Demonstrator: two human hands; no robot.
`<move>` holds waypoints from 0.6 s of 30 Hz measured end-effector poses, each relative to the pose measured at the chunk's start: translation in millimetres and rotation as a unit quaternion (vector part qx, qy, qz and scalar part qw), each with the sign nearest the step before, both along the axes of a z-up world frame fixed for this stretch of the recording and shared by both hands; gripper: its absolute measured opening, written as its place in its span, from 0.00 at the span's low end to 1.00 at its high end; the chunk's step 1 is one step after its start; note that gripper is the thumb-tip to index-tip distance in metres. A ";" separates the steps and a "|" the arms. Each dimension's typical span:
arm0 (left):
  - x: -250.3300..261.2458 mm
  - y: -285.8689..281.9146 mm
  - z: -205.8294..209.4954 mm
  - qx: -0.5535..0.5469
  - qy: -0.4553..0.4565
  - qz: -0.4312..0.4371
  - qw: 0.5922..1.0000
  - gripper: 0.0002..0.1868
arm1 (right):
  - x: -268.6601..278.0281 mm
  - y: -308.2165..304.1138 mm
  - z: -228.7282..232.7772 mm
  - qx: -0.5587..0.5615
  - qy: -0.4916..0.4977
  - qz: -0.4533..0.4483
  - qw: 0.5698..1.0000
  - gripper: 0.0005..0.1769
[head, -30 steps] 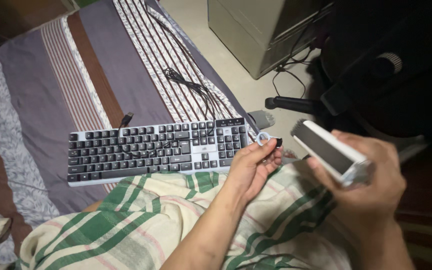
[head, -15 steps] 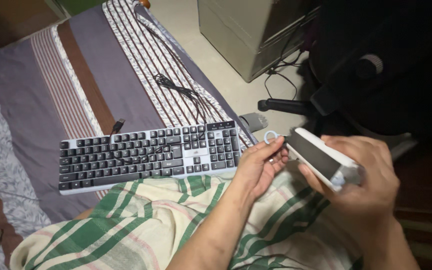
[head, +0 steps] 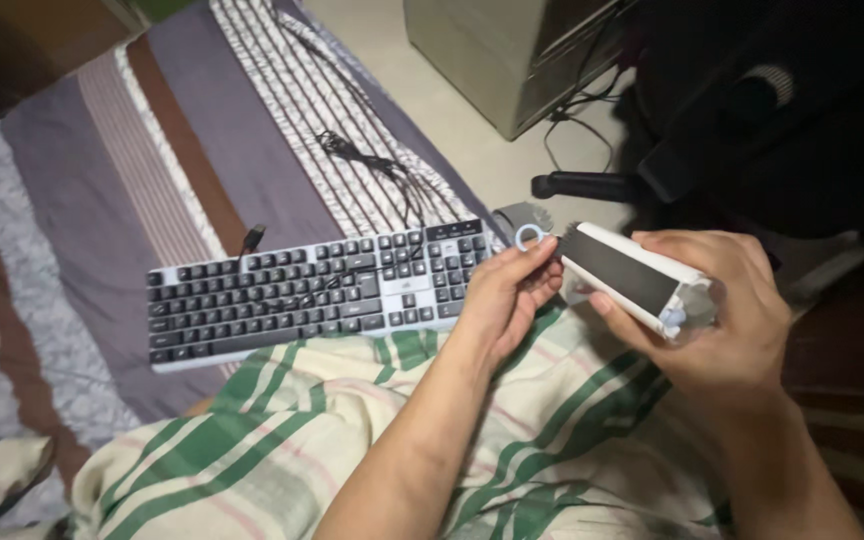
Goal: The person sits on a bed with a keyboard on their lap and uses a small handheld vacuum to clean between the keys. They repeatedly move the vacuum nozzle across different sections of the keyboard, occasionally adjusting their grip and the position of the device.
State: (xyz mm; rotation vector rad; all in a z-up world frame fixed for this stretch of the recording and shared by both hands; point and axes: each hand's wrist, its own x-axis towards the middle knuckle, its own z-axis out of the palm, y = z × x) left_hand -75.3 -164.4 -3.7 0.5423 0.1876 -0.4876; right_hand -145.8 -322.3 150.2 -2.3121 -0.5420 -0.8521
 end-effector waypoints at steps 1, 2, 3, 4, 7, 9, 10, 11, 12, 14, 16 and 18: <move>-2.4 2.6 -0.8 0.002 0.001 -0.001 1.000 0.08 | 1.6 1.3 -2.4 -0.004 0.005 0.000 1.000 0.28; -1.1 4.7 -0.5 0.003 -0.003 -0.002 1.000 0.08 | 5.3 2.2 -4.1 -0.009 0.006 0.000 1.000 0.28; 0.3 6.9 0.2 0.004 -0.007 -0.004 1.000 0.08 | 7.3 3.1 -5.3 -0.008 0.009 0.000 1.000 0.28; 3.1 9.2 1.8 0.009 -0.007 -0.006 1.000 0.08 | 9.6 3.6 -5.5 -0.008 0.008 -0.002 1.000 0.28; 2.7 14.2 2.9 0.021 -0.006 -0.010 1.000 0.08 | 11.5 3.6 -7.0 -0.004 0.016 0.000 1.000 0.28; 5.3 16.0 3.3 0.028 -0.015 -0.007 0.999 0.08 | 12.5 4.8 -8.3 0.000 0.021 0.001 1.000 0.29; 7.4 16.5 3.9 0.030 -0.011 -0.005 0.999 0.08 | 13.7 5.7 -8.7 0.002 0.022 -0.002 1.000 0.29; 9.5 17.0 4.4 0.031 -0.007 -0.003 0.999 0.08 | 15.1 6.0 -8.7 0.003 0.024 -0.005 1.000 0.29; 11.5 17.5 4.4 0.032 -0.003 -0.002 0.999 0.08 | 16.7 6.2 -9.1 0.010 0.024 -0.003 1.000 0.30; 15.1 18.3 4.6 0.036 0.002 0.002 0.999 0.08 | 20.2 6.4 -9.3 0.022 0.024 0.002 0.999 0.30; 17.7 20.0 4.9 0.038 0.009 0.007 0.999 0.08 | 20.4 8.1 -9.1 0.035 0.033 0.000 0.999 0.31; 20.6 22.0 6.0 0.037 0.018 0.011 0.999 0.07 | 21.7 10.6 -8.1 0.047 0.044 0.004 0.998 0.31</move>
